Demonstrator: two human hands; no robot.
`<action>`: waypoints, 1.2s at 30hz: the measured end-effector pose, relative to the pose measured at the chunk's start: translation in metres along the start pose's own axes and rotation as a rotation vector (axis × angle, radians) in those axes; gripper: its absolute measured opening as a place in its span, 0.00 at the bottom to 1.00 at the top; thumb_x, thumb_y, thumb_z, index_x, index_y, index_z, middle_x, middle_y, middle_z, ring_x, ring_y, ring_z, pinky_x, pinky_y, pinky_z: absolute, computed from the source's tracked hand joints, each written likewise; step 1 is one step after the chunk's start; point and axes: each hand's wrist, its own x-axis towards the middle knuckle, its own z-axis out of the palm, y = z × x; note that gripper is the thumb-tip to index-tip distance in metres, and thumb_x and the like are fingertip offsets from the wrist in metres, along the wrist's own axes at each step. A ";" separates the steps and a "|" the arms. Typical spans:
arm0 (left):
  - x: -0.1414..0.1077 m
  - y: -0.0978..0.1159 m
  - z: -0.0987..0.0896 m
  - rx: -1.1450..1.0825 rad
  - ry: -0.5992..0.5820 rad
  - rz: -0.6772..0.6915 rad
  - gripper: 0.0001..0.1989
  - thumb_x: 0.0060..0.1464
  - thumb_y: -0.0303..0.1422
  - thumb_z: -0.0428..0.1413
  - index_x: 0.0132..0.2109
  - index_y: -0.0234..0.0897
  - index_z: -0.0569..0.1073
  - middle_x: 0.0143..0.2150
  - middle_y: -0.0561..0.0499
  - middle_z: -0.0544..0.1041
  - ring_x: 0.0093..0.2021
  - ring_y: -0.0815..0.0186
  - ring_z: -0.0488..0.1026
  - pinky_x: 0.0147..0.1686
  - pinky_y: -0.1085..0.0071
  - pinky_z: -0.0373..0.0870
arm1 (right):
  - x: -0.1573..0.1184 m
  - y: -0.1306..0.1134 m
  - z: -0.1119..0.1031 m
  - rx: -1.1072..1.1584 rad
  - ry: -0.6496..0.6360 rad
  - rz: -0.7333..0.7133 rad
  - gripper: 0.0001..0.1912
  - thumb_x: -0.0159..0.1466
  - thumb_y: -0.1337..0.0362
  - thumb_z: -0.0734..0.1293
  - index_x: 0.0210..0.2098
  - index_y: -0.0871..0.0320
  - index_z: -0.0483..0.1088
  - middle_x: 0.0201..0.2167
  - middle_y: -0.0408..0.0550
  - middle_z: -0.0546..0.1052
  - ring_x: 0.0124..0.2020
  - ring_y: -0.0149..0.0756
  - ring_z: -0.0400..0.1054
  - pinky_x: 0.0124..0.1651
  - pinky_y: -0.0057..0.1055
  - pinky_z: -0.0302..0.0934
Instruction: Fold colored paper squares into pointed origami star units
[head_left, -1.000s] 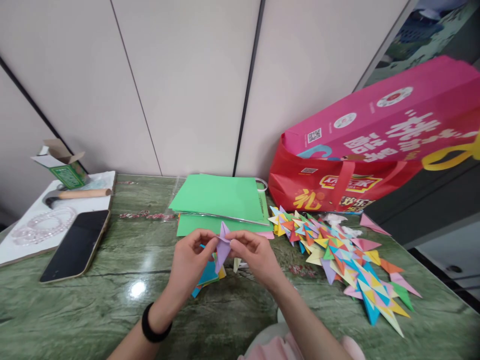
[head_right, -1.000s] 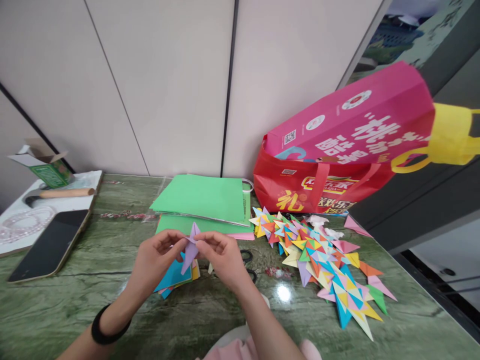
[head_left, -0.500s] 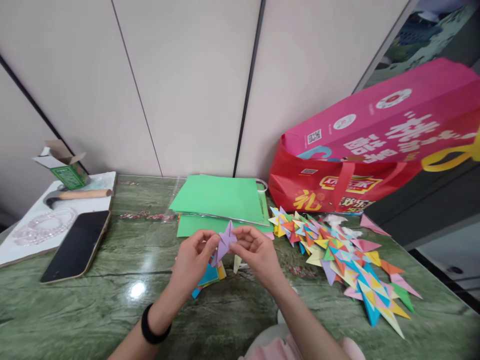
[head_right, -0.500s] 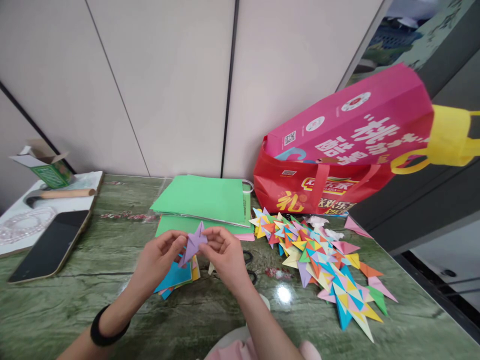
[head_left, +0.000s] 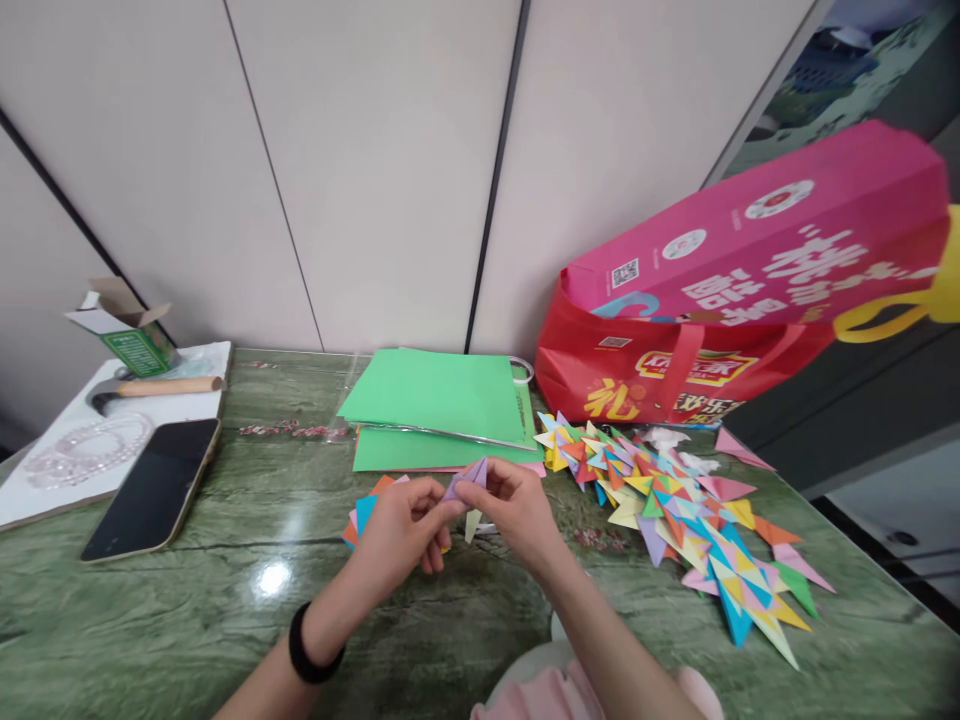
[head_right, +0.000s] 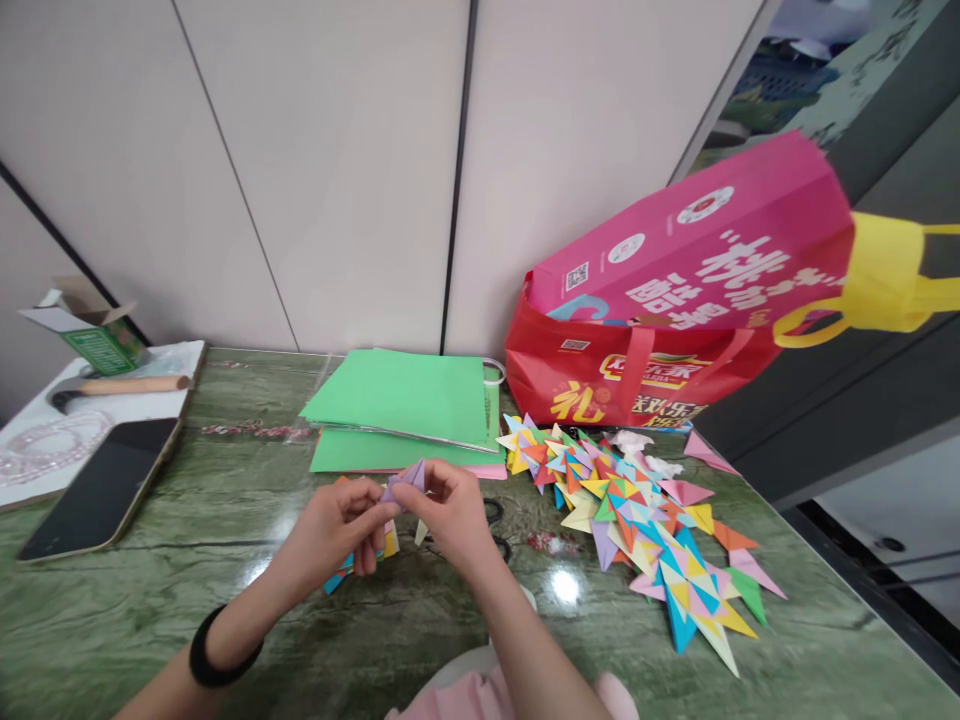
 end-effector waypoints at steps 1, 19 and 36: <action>-0.001 0.000 0.002 0.015 -0.007 -0.004 0.13 0.44 0.40 0.56 0.22 0.36 0.66 0.12 0.58 0.68 0.09 0.73 0.63 0.08 0.81 0.55 | 0.000 -0.001 0.001 -0.012 0.002 -0.005 0.11 0.51 0.57 0.69 0.25 0.59 0.70 0.23 0.43 0.72 0.26 0.32 0.65 0.32 0.29 0.60; 0.006 -0.016 -0.033 1.212 -0.133 0.109 0.20 0.32 0.30 0.64 0.37 0.34 0.71 0.39 0.42 0.72 0.42 0.52 0.67 0.36 0.66 0.61 | 0.010 0.013 -0.034 -0.210 0.302 0.010 0.19 0.49 0.51 0.69 0.30 0.60 0.68 0.19 0.43 0.72 0.19 0.32 0.62 0.21 0.26 0.53; 0.015 -0.045 -0.049 0.995 -0.118 0.146 0.13 0.31 0.25 0.63 0.26 0.36 0.66 0.34 0.49 0.69 0.36 0.60 0.66 0.30 0.72 0.59 | 0.008 0.034 -0.043 -0.954 0.266 0.079 0.16 0.55 0.59 0.65 0.41 0.58 0.71 0.38 0.54 0.75 0.39 0.43 0.68 0.39 0.33 0.59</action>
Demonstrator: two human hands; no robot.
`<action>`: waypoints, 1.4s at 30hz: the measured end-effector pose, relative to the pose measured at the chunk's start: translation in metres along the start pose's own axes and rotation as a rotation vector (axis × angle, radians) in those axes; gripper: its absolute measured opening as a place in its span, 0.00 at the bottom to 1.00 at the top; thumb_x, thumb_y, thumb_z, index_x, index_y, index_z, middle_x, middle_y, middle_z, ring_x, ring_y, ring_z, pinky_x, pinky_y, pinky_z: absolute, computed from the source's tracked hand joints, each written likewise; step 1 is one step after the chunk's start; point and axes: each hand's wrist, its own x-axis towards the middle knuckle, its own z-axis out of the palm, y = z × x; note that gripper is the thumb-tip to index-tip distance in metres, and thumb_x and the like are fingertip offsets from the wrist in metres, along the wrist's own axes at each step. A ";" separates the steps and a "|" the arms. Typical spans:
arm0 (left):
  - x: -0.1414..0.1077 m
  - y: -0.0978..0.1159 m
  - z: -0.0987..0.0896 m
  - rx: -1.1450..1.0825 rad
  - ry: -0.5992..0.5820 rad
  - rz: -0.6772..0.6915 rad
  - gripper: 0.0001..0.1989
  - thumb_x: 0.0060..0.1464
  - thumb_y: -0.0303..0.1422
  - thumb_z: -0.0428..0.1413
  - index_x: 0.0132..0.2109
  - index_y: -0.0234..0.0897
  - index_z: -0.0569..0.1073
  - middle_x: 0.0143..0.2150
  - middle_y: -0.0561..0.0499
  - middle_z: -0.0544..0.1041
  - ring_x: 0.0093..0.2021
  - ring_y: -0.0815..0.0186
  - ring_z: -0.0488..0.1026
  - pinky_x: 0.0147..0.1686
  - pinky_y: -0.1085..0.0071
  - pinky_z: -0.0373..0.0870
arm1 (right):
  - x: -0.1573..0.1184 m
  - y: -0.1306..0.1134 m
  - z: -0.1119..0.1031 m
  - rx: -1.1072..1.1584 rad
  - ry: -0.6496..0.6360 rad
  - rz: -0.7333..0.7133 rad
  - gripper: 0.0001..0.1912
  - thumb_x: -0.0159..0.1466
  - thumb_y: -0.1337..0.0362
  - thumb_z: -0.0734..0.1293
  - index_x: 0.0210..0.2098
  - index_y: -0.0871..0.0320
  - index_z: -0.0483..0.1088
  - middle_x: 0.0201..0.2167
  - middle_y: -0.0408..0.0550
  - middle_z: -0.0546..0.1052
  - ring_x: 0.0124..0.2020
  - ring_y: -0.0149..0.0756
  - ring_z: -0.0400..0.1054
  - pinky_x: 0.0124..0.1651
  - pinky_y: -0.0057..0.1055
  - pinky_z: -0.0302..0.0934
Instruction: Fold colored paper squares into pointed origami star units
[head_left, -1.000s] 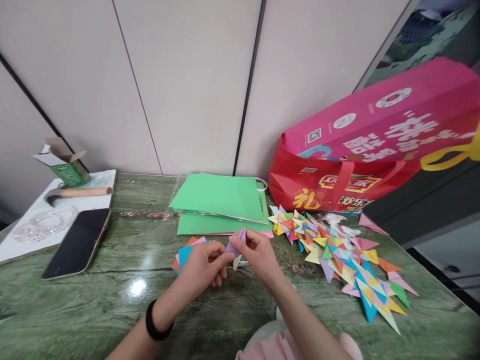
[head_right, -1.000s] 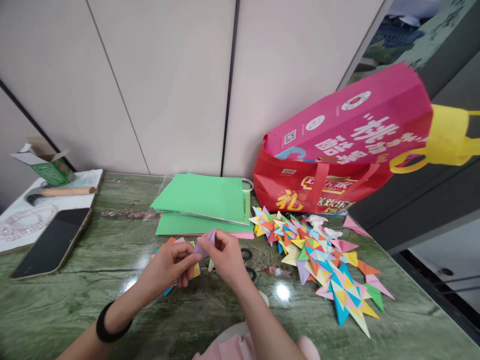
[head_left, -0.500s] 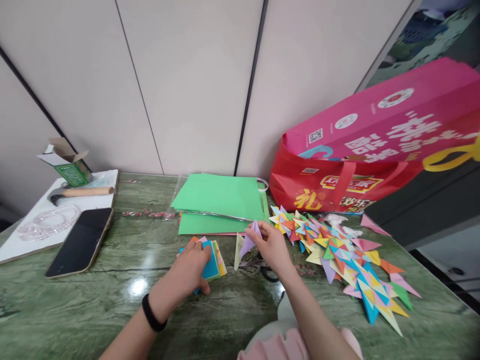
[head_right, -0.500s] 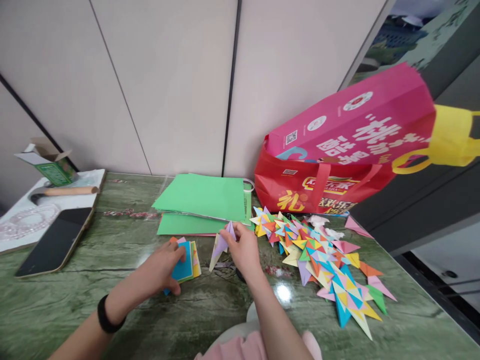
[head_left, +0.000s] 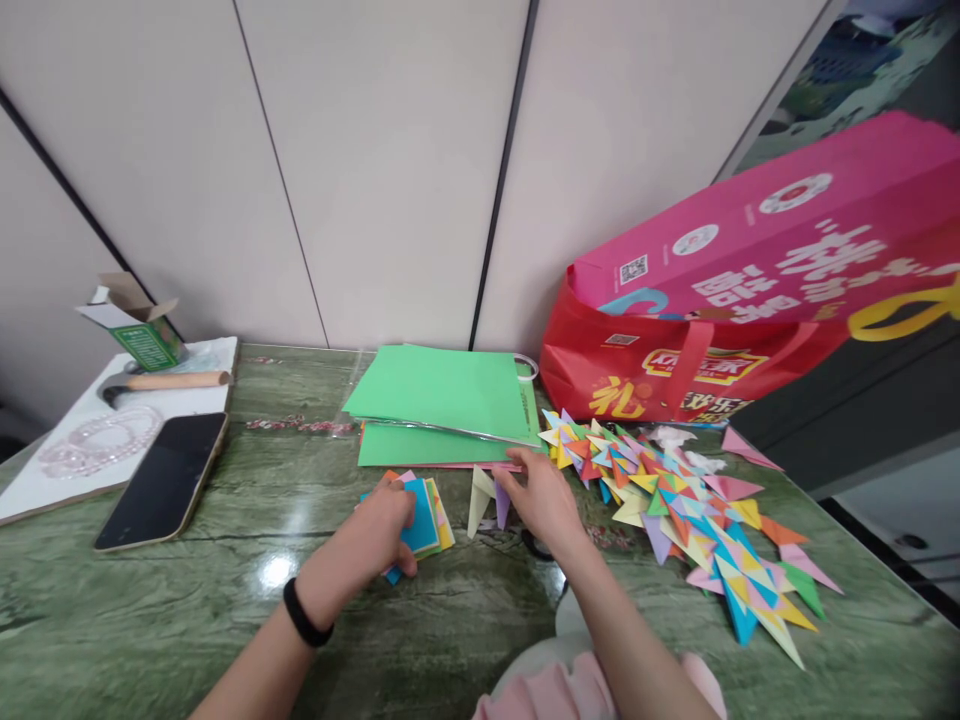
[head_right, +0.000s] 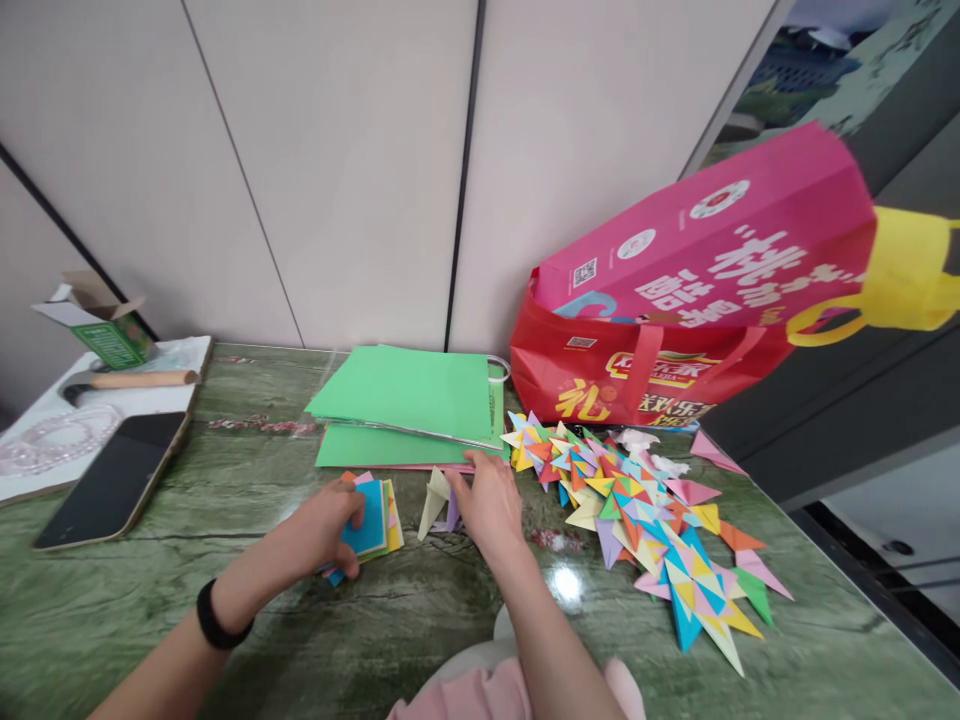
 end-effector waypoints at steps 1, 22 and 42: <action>0.001 -0.002 0.001 -0.015 -0.008 -0.014 0.13 0.30 0.25 0.63 0.26 0.36 0.66 0.34 0.50 0.69 0.36 0.60 0.66 0.30 0.72 0.58 | 0.000 -0.001 0.000 -0.011 -0.007 0.012 0.15 0.55 0.59 0.65 0.41 0.58 0.71 0.38 0.53 0.75 0.40 0.43 0.68 0.39 0.33 0.59; -0.009 0.040 -0.029 0.392 0.331 0.043 0.11 0.54 0.24 0.47 0.29 0.33 0.73 0.30 0.42 0.75 0.35 0.56 0.70 0.33 0.63 0.64 | -0.013 -0.039 -0.002 0.844 -0.509 -0.052 0.25 0.49 0.69 0.67 0.47 0.57 0.64 0.31 0.44 0.75 0.24 0.28 0.67 0.25 0.26 0.62; -0.006 0.047 -0.021 -0.446 0.778 0.330 0.15 0.48 0.34 0.59 0.45 0.42 0.73 0.55 0.45 0.69 0.57 0.55 0.62 0.53 0.55 0.61 | -0.012 -0.049 -0.013 0.920 -0.186 -0.227 0.01 0.48 0.66 0.72 0.21 0.56 0.76 0.28 0.45 0.76 0.31 0.36 0.69 0.35 0.30 0.63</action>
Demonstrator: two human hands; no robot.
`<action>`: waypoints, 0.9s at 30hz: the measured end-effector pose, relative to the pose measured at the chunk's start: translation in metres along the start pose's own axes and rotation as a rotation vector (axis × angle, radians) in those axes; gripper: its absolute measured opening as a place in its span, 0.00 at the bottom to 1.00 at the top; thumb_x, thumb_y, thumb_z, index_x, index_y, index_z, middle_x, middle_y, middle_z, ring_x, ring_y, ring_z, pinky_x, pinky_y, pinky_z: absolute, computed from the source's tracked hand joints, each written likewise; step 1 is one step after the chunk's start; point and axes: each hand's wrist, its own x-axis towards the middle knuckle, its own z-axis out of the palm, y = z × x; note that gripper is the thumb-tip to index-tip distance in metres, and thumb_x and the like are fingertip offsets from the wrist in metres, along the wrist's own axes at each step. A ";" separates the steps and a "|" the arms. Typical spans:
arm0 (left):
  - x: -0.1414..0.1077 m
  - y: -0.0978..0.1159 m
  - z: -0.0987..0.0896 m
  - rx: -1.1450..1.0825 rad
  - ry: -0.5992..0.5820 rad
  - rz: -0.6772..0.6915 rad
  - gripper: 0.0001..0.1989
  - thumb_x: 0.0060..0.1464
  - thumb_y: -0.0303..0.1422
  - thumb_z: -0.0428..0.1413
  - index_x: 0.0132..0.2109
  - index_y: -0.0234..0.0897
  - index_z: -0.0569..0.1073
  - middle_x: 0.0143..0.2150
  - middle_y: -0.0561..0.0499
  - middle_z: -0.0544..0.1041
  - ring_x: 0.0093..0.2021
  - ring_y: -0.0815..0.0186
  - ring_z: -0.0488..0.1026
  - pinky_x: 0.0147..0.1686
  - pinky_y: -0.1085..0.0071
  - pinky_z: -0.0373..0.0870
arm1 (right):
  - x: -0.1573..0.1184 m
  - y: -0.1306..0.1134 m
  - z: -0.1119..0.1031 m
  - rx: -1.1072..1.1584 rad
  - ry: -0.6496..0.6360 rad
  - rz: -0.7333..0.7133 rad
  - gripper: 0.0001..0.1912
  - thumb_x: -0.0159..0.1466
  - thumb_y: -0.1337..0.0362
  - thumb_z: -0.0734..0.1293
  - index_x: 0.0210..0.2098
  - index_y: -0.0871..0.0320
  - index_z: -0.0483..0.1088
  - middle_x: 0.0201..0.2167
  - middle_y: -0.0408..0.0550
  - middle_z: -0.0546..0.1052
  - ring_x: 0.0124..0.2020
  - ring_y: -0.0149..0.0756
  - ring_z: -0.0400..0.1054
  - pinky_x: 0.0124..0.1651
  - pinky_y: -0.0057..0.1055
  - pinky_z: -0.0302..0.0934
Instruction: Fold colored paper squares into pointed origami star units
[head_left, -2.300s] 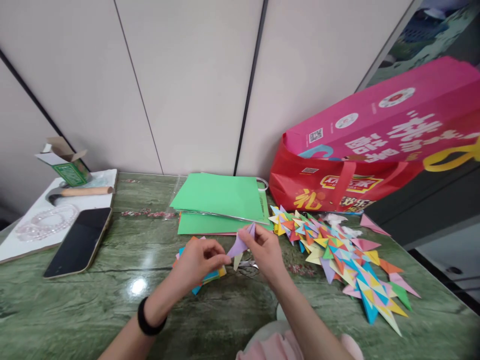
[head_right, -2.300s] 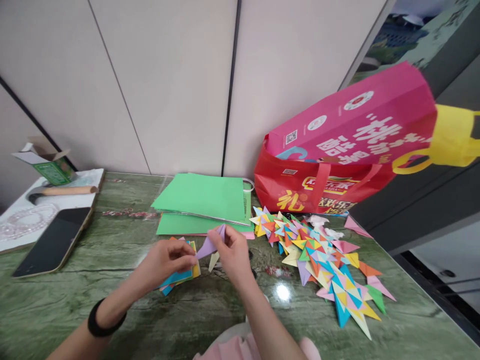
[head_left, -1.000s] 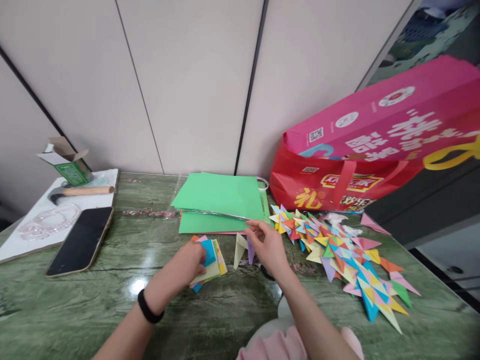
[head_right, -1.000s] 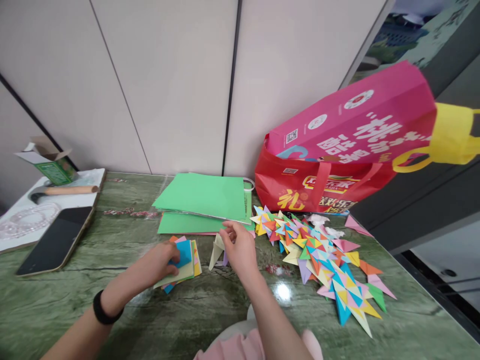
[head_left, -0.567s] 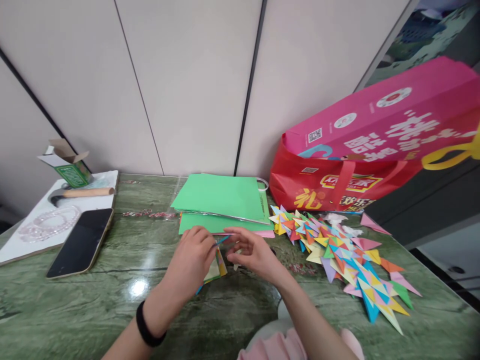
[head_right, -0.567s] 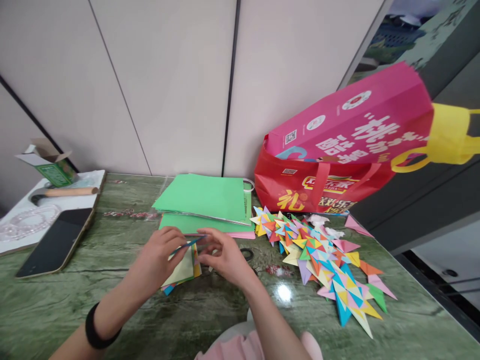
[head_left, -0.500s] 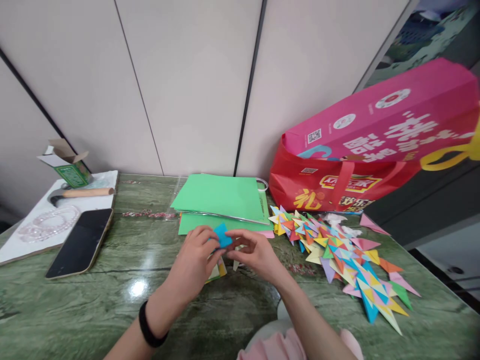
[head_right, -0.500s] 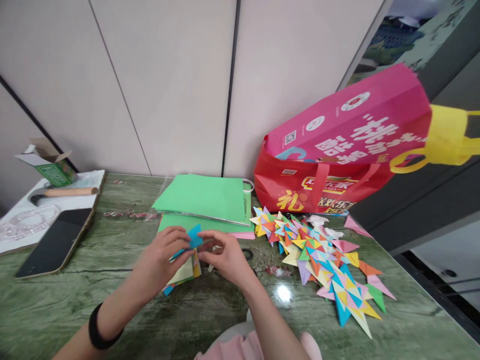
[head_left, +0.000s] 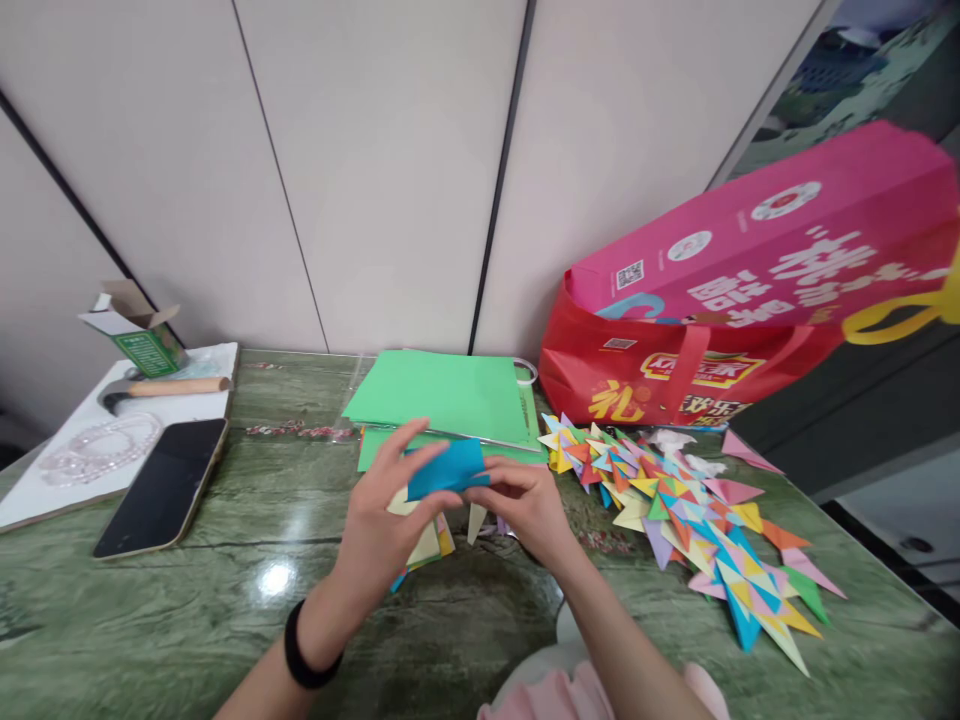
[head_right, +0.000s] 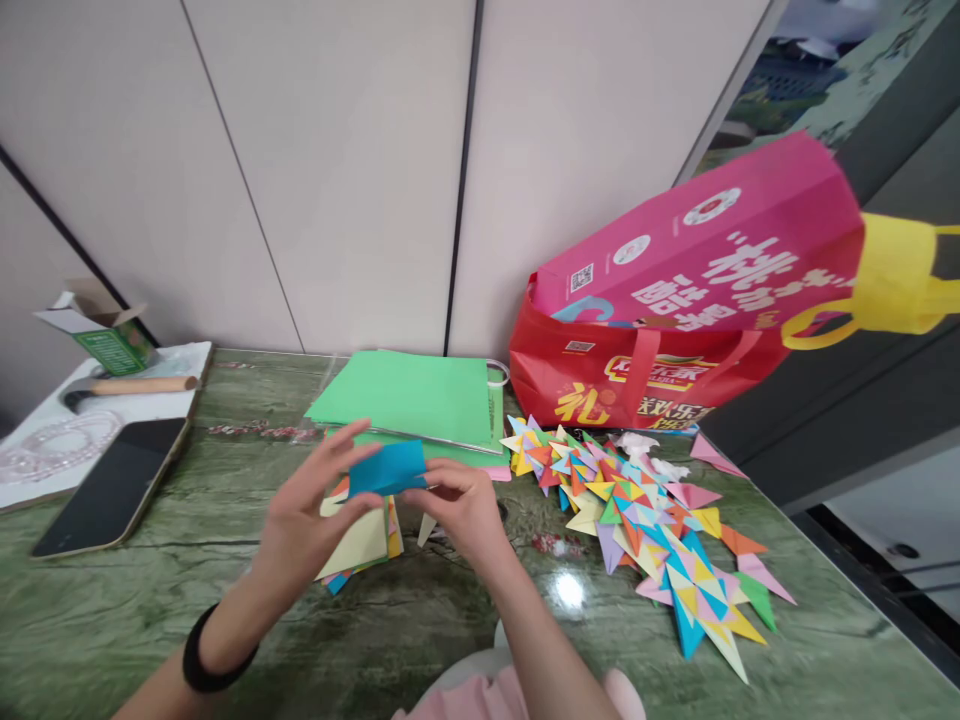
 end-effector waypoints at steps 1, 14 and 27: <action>0.001 0.001 -0.001 -0.060 0.074 -0.134 0.20 0.48 0.36 0.58 0.50 0.43 0.70 0.57 0.45 0.67 0.57 0.55 0.62 0.53 0.56 0.62 | 0.000 -0.001 0.000 -0.008 0.032 0.000 0.03 0.48 0.66 0.72 0.19 0.56 0.75 0.26 0.44 0.76 0.30 0.35 0.68 0.34 0.29 0.62; 0.006 0.004 0.001 -0.749 -0.022 -0.671 0.16 0.44 0.34 0.60 0.42 0.36 0.72 0.31 0.49 0.79 0.32 0.64 0.75 0.33 0.71 0.71 | 0.000 0.004 0.002 0.068 0.105 0.071 0.11 0.47 0.58 0.72 0.21 0.58 0.69 0.24 0.44 0.70 0.27 0.33 0.64 0.30 0.28 0.61; 0.003 0.011 0.003 -0.771 -0.141 -0.578 0.31 0.38 0.39 0.64 0.50 0.33 0.67 0.37 0.44 0.78 0.38 0.58 0.75 0.39 0.65 0.72 | 0.000 0.007 0.006 0.233 0.153 0.167 0.15 0.46 0.59 0.73 0.25 0.58 0.64 0.24 0.41 0.68 0.27 0.32 0.65 0.28 0.30 0.68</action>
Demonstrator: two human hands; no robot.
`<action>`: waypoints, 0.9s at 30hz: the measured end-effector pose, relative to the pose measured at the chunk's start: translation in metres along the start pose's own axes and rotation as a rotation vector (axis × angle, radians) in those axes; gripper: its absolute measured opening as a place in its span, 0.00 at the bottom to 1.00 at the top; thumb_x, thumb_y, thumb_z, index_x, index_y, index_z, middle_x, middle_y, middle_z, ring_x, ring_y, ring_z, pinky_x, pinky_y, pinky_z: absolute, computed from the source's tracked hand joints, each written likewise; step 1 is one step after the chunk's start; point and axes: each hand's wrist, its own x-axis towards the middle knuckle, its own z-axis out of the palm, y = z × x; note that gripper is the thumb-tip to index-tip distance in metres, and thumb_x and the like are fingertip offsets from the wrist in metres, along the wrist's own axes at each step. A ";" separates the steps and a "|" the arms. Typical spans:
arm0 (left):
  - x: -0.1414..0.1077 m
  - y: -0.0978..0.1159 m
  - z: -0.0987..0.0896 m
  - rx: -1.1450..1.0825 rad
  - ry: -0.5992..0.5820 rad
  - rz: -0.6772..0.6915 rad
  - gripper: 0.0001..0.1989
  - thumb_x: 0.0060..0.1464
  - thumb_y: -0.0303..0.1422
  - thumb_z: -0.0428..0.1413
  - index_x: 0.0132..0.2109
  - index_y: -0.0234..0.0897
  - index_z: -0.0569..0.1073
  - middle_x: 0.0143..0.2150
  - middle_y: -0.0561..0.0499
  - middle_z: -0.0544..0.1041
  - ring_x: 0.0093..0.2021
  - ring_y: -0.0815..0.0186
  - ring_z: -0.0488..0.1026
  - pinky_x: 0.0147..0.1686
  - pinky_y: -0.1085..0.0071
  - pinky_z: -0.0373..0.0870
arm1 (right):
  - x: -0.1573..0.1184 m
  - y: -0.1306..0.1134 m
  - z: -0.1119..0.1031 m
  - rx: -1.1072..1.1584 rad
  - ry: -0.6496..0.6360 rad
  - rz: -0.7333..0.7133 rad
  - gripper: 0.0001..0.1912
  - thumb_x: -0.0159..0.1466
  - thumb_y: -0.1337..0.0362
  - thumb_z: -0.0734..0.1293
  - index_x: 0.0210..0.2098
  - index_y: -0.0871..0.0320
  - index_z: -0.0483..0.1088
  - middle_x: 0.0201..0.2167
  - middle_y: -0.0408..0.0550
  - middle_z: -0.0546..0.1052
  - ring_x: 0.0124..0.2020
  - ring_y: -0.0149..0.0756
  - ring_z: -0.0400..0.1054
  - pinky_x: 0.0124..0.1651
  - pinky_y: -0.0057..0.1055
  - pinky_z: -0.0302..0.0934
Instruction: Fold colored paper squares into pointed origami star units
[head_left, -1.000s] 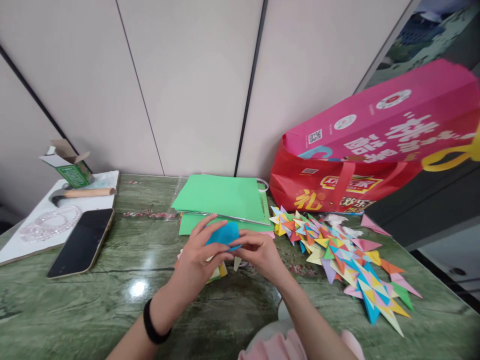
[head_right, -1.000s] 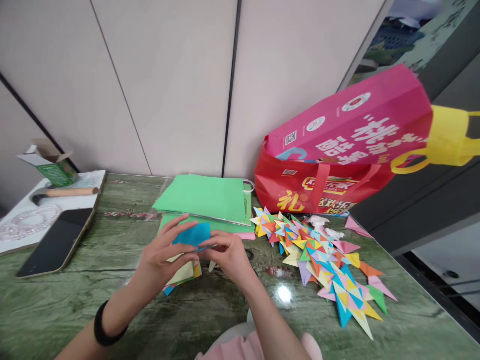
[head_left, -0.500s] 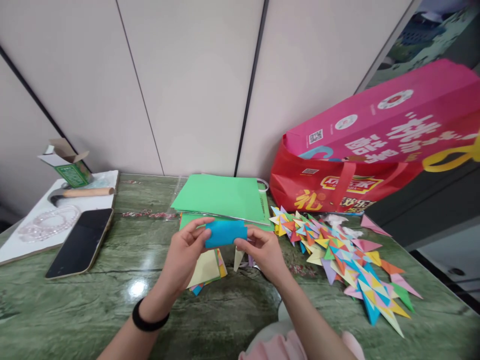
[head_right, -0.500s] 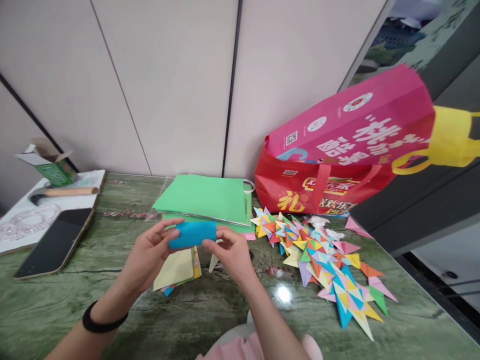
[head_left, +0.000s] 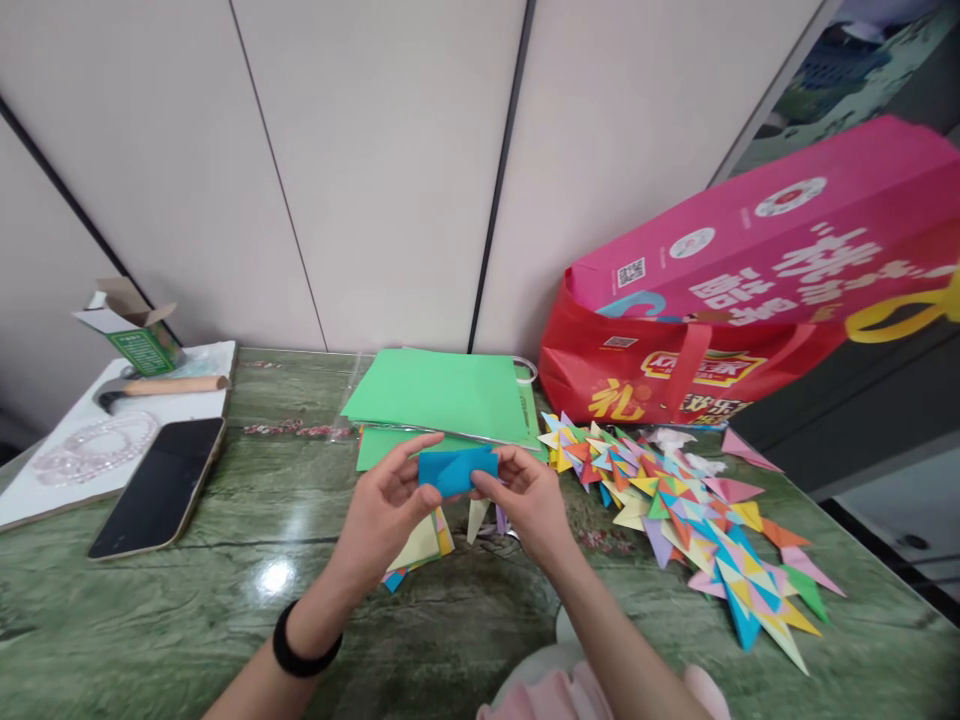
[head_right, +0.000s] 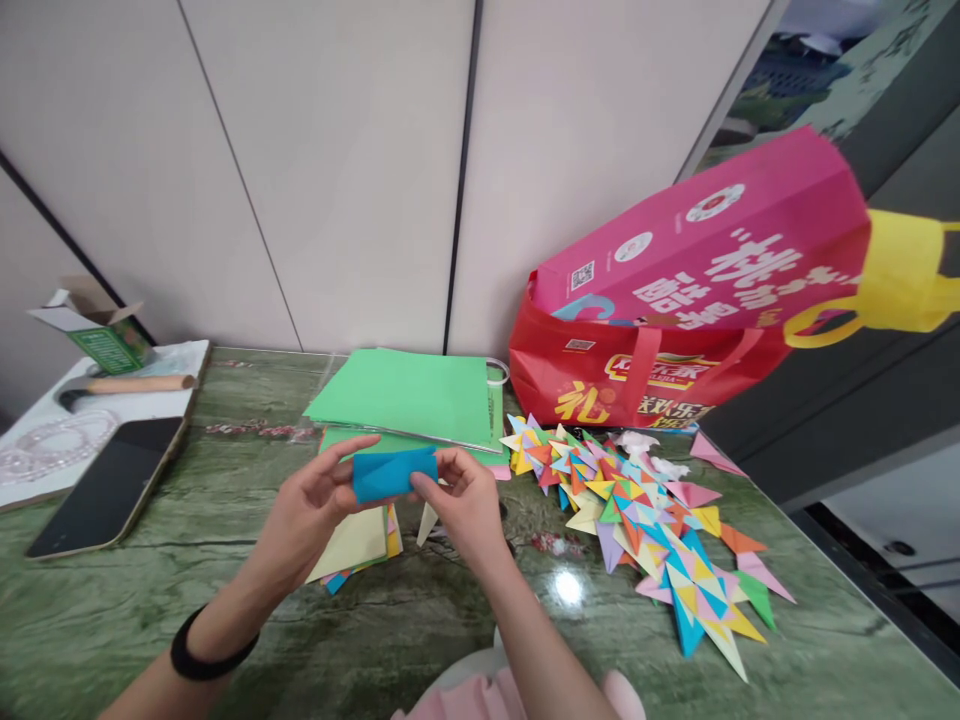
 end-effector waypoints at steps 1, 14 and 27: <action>0.000 0.000 0.001 0.023 0.008 -0.009 0.31 0.37 0.37 0.65 0.50 0.34 0.68 0.37 0.45 0.79 0.38 0.58 0.75 0.39 0.64 0.72 | 0.000 0.000 0.000 0.001 0.000 -0.004 0.16 0.46 0.60 0.73 0.27 0.57 0.63 0.24 0.41 0.68 0.27 0.32 0.65 0.28 0.30 0.68; 0.001 0.000 0.002 0.087 0.111 -0.114 0.16 0.39 0.33 0.63 0.39 0.35 0.72 0.26 0.52 0.78 0.28 0.63 0.77 0.31 0.67 0.76 | -0.003 0.001 -0.001 -0.098 -0.095 -0.025 0.16 0.51 0.60 0.70 0.37 0.56 0.67 0.27 0.42 0.69 0.29 0.32 0.65 0.27 0.28 0.66; 0.001 -0.004 -0.001 0.078 0.140 -0.089 0.14 0.43 0.36 0.61 0.38 0.35 0.72 0.25 0.53 0.79 0.27 0.62 0.77 0.30 0.66 0.77 | -0.004 0.001 0.000 -0.080 -0.098 -0.036 0.16 0.50 0.59 0.70 0.38 0.55 0.67 0.29 0.43 0.71 0.31 0.34 0.66 0.29 0.29 0.66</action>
